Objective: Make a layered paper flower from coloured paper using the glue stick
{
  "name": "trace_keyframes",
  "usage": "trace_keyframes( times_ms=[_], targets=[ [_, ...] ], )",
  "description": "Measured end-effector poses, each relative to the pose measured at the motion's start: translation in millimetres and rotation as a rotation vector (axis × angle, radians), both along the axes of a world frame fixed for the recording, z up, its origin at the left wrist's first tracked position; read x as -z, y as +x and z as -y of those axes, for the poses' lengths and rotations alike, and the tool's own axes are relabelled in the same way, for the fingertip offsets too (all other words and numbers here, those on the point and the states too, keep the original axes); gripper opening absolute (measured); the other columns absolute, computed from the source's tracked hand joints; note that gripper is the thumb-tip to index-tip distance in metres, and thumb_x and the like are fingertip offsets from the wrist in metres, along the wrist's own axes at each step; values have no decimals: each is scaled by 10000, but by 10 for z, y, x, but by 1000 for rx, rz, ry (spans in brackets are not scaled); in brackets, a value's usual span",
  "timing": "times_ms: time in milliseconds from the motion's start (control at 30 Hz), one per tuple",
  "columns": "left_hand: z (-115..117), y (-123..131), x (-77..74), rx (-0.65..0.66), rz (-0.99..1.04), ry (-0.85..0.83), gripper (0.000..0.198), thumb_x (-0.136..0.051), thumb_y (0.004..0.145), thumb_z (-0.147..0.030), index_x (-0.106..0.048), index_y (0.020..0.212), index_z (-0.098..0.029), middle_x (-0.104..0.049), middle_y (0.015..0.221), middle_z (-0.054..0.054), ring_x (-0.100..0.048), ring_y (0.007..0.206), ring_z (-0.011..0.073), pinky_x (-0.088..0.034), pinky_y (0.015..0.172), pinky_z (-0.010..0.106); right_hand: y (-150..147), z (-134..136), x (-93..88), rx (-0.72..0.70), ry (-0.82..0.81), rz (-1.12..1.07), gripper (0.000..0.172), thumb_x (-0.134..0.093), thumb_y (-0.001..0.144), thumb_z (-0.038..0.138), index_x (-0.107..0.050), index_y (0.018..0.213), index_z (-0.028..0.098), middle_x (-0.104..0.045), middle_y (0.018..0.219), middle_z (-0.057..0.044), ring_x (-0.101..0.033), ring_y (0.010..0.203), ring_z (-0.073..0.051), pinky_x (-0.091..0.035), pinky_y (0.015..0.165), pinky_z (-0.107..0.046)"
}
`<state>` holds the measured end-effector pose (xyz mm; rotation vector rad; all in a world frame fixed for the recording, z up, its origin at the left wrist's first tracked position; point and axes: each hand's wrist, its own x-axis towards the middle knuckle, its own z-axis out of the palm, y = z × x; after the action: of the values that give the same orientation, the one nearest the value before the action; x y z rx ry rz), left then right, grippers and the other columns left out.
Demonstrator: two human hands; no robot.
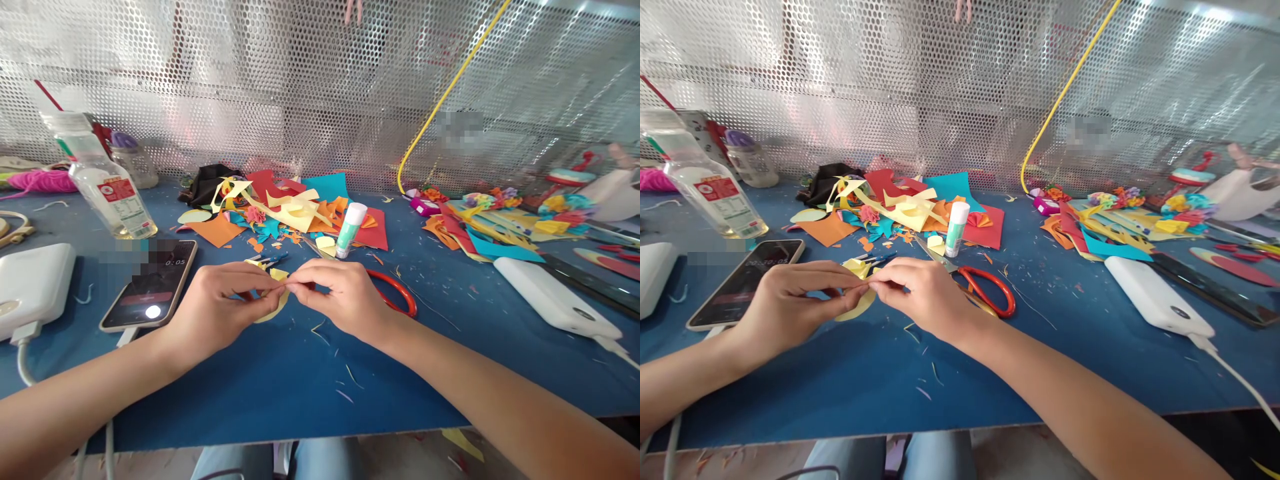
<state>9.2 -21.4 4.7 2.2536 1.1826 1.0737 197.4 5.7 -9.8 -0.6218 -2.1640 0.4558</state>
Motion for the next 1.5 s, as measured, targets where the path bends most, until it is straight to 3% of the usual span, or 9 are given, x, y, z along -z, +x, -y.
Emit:
trace_keyframes(
  times_ms=[267, 467, 567, 800, 1133, 1500],
  targets=[
    [1, -13, 2, -62, 160, -114, 110, -595, 772, -278, -664, 790, -195, -673, 816, 5, -591, 733, 123, -462, 570, 175, -55, 21, -13, 14, -288, -156, 121, -538, 810, 263, -581, 838, 154, -577, 739, -1, -534, 658, -80, -459, 595, -195],
    [-23, -12, -2, -14, -18, 27, 171, -577, 779, -270, -676, 899, -199, -615, 922, 45, -572, 807, 143, -484, 657, 219, -5, -7, -2, 50, -119, 16, 93, -532, 807, 210, -578, 743, 162, -537, 699, 5, -488, 632, -91, -412, 590, -223],
    [-23, -11, -6, -18, -109, 74, 165, -559, 784, -242, -685, 872, -185, -609, 834, 52, -564, 730, 136, -476, 615, 224, -9, 16, -6, 48, -69, 60, 73, -526, 805, 185, -575, 756, 163, -547, 724, -2, -503, 656, -96, -417, 617, -230],
    [-24, -17, -31, 9, 42, -42, 125, -570, 788, -255, -678, 781, -193, -623, 787, 16, -570, 705, 118, -467, 610, 206, -24, 47, -29, 67, -66, 28, 52, -520, 790, 169, -559, 756, 162, -530, 714, -2, -487, 646, -100, -415, 606, -237],
    [-33, 2, -77, -4, 109, -183, 149, -621, 746, -276, -692, 742, -145, -615, 726, 40, -523, 655, 116, -398, 488, 202, -6, 63, -45, 30, -79, 22, 75, -515, 814, 178, -570, 765, 162, -538, 731, 1, -506, 668, -91, -416, 636, -226],
    [-56, -22, -48, 17, 172, -263, 116, -624, 746, -295, -673, 761, -191, -634, 834, 14, -541, 756, 135, -425, 567, 213, 10, 48, -64, 59, -65, -3, 74, -524, 807, 222, -564, 772, 170, -535, 722, -1, -492, 655, -99, -414, 614, -237]
  ],
)
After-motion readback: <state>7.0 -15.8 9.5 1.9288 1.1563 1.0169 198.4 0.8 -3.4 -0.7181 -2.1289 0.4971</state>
